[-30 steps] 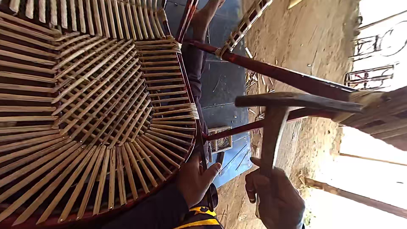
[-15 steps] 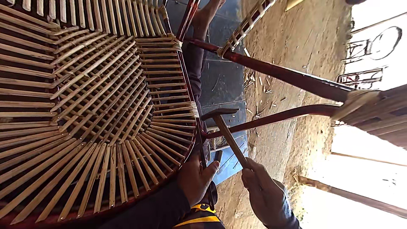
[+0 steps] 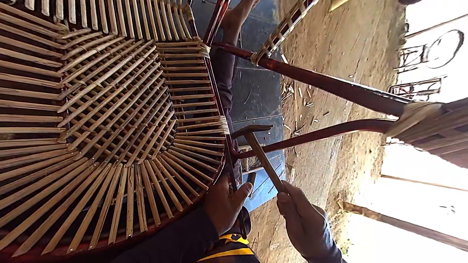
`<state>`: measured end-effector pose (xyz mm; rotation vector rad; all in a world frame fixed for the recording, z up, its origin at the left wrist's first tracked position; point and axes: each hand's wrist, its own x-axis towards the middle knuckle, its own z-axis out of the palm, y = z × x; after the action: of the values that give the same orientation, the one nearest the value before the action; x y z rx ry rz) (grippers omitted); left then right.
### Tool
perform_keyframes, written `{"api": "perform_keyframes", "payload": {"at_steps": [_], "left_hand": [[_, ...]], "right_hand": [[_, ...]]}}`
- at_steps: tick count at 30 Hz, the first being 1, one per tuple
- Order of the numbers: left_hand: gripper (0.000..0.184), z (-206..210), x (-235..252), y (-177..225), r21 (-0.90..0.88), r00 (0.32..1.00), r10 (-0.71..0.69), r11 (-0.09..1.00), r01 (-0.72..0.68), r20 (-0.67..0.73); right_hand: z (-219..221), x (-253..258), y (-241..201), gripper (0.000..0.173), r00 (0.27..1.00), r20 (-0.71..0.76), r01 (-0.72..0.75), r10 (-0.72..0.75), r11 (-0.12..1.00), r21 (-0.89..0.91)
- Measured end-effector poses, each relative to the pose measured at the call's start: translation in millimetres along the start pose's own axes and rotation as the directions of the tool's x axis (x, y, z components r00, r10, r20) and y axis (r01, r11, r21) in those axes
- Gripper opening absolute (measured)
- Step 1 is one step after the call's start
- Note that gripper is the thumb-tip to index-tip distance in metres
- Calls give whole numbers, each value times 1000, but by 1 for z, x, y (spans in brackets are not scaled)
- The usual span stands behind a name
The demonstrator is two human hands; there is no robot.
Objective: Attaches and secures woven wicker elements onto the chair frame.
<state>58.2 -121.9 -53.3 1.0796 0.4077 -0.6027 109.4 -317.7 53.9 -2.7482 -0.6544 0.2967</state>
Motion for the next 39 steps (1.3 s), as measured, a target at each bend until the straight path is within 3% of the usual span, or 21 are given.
{"api": "perform_keyframes", "payload": {"at_steps": [4,9,14,19,21,24,27,29,32,34,37,39], "left_hand": [[45,0,1,0,-6,1000,-1,1000,1,8],[43,1,1,0,-16,1000,-19,1000,19,10],[42,3,1,-3,17,1000,-1,1000,2,-17],[43,3,2,-3,65,999,-33,997,34,-16],[41,0,7,-2,64,999,15,998,-13,-36],[41,4,2,-8,41,1000,8,999,-7,-27],[47,1,3,-6,70,999,-37,997,37,-12],[59,-3,2,-1,249,999,-45,968,43,3],[66,1,-4,8,575,998,26,817,-50,50],[62,10,-11,15,640,990,122,755,-140,72],[63,7,-4,10,507,989,138,850,-141,43],[65,0,11,2,417,995,101,905,-89,-8]], "right_hand": [[0,0,-1,41,1000,-10,7,-7,999,-41],[-2,4,-2,40,1000,10,31,-29,975,-219],[-16,5,-20,39,982,-187,23,-33,998,-54],[0,0,8,42,1000,28,-4,9,986,-168],[-9,10,-7,39,996,-76,31,-38,996,-81],[-10,-1,-22,38,964,-264,-11,11,1000,1],[11,-8,9,41,998,-56,-25,17,989,-146],[18,-12,15,44,999,10,-47,50,986,-160],[13,-7,0,42,997,-72,-13,12,1000,-19],[9,-2,-9,40,990,-137,-19,33,995,102],[-3,8,-17,38,986,-150,-34,77,963,269],[-11,14,-19,45,998,-33,-45,61,931,361]]}}
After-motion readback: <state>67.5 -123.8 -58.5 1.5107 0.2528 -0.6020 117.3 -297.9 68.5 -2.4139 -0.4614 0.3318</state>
